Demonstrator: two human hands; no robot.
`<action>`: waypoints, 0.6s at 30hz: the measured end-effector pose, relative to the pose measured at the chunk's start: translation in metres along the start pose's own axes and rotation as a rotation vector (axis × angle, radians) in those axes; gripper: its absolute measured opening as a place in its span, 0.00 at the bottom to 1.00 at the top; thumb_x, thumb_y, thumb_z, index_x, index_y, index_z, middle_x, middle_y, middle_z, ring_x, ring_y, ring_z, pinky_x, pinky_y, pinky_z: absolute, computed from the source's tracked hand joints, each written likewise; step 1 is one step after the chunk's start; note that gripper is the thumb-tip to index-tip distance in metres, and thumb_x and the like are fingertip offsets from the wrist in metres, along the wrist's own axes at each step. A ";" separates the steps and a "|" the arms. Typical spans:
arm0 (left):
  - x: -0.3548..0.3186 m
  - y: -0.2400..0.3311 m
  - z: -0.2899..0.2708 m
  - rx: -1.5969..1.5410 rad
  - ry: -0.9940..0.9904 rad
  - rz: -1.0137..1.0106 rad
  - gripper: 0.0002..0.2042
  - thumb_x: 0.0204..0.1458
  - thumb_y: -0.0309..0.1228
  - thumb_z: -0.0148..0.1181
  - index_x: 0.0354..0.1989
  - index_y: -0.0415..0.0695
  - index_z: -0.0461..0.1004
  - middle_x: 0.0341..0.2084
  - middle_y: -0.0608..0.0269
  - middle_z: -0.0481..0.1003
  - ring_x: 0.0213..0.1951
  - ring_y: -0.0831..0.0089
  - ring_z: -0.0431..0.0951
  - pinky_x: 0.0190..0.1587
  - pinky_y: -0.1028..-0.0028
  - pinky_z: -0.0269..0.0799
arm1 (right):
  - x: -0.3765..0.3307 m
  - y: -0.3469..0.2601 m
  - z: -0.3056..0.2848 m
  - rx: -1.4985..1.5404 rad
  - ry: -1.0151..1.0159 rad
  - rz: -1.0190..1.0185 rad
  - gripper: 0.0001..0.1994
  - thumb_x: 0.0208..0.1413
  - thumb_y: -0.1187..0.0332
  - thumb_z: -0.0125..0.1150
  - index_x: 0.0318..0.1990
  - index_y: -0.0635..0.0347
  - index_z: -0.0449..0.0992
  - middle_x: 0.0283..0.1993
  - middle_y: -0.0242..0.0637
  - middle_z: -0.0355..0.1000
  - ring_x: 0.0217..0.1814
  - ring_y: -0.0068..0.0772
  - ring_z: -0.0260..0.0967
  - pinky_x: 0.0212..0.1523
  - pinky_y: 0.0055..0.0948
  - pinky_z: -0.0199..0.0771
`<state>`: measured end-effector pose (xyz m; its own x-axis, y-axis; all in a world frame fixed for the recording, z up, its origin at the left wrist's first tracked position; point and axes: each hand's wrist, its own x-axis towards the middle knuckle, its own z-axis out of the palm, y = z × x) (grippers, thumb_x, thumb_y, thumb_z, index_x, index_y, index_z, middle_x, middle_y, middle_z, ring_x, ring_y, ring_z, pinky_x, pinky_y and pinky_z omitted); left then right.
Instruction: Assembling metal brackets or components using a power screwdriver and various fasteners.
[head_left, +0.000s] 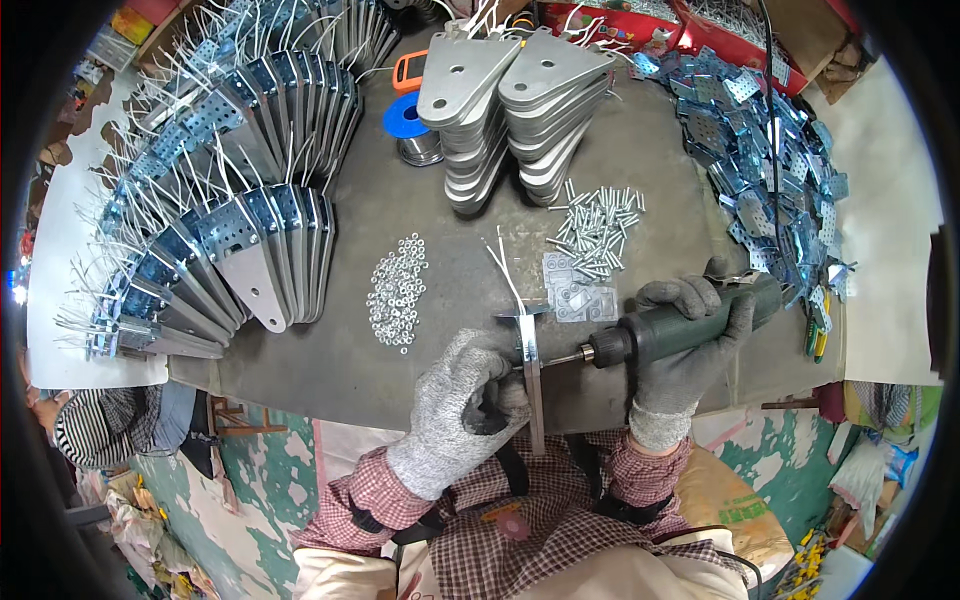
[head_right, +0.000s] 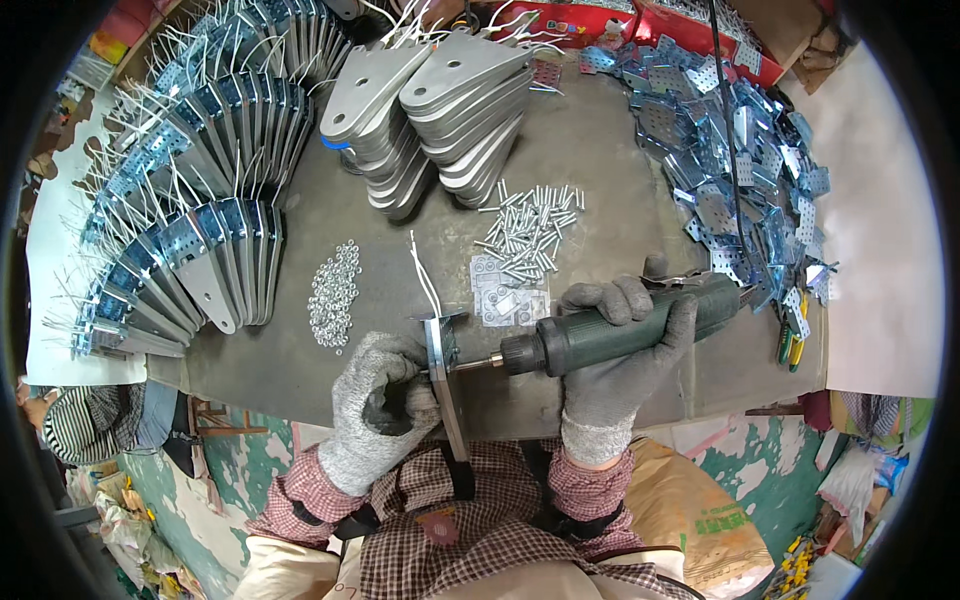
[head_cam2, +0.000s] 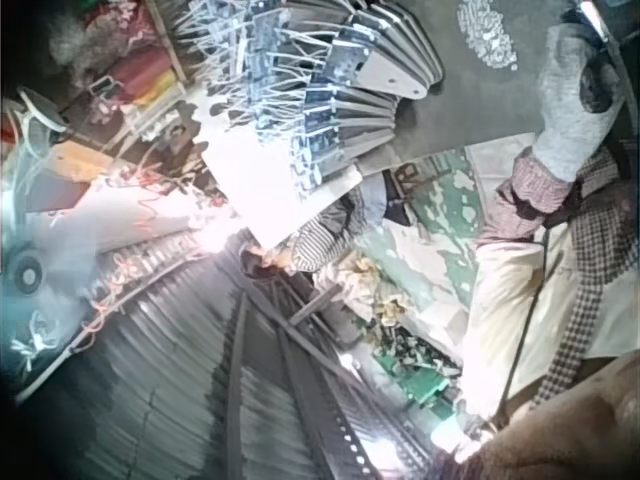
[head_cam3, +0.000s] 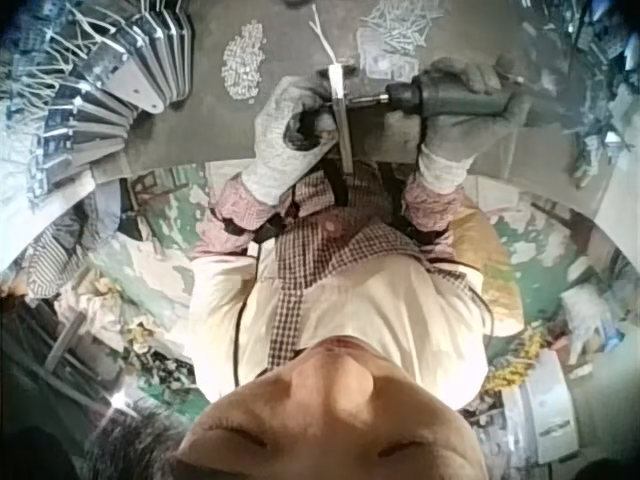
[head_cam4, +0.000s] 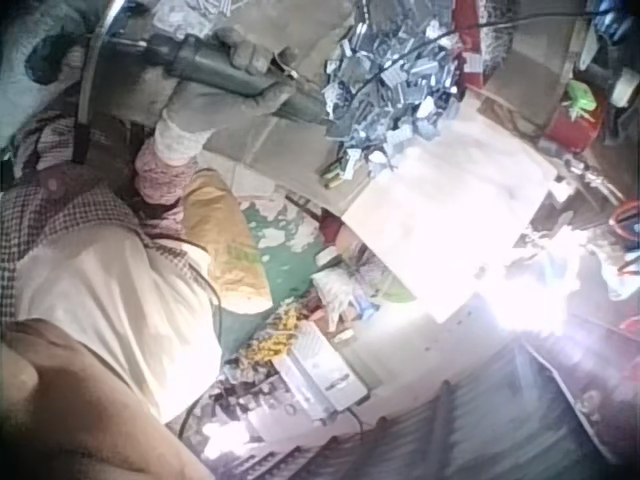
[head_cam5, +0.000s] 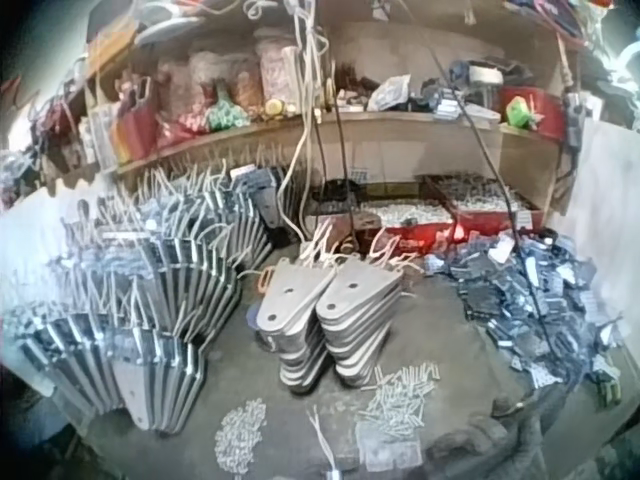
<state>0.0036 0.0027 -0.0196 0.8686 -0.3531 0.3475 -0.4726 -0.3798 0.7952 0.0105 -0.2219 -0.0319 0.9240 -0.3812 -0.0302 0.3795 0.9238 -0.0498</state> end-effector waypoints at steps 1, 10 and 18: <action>0.000 -0.001 0.002 0.057 0.006 0.016 0.17 0.40 0.16 0.68 0.38 0.41 0.68 0.38 0.52 0.75 0.37 0.59 0.79 0.38 0.68 0.77 | 0.001 0.000 0.000 -0.009 -0.003 -0.001 0.18 0.64 0.57 0.60 0.55 0.57 0.70 0.31 0.26 0.65 0.34 0.20 0.64 0.55 0.36 0.66; -0.007 -0.018 0.004 -0.027 0.103 0.109 0.22 0.40 0.26 0.77 0.42 0.43 0.70 0.43 0.50 0.76 0.33 0.59 0.79 0.32 0.67 0.78 | 0.001 0.001 -0.005 -0.027 0.003 0.002 0.15 0.66 0.58 0.59 0.51 0.59 0.70 0.31 0.28 0.66 0.34 0.22 0.65 0.54 0.37 0.66; -0.007 -0.009 0.006 0.098 0.036 0.096 0.15 0.38 0.23 0.72 0.34 0.41 0.74 0.39 0.49 0.77 0.34 0.53 0.81 0.32 0.63 0.78 | 0.000 0.001 -0.004 -0.027 0.011 0.013 0.12 0.66 0.58 0.60 0.44 0.56 0.72 0.31 0.27 0.67 0.35 0.22 0.65 0.53 0.36 0.66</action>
<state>0.0007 0.0037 -0.0316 0.8225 -0.3614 0.4393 -0.5648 -0.4277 0.7057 0.0110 -0.2208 -0.0355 0.9282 -0.3697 -0.0423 0.3660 0.9275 -0.0766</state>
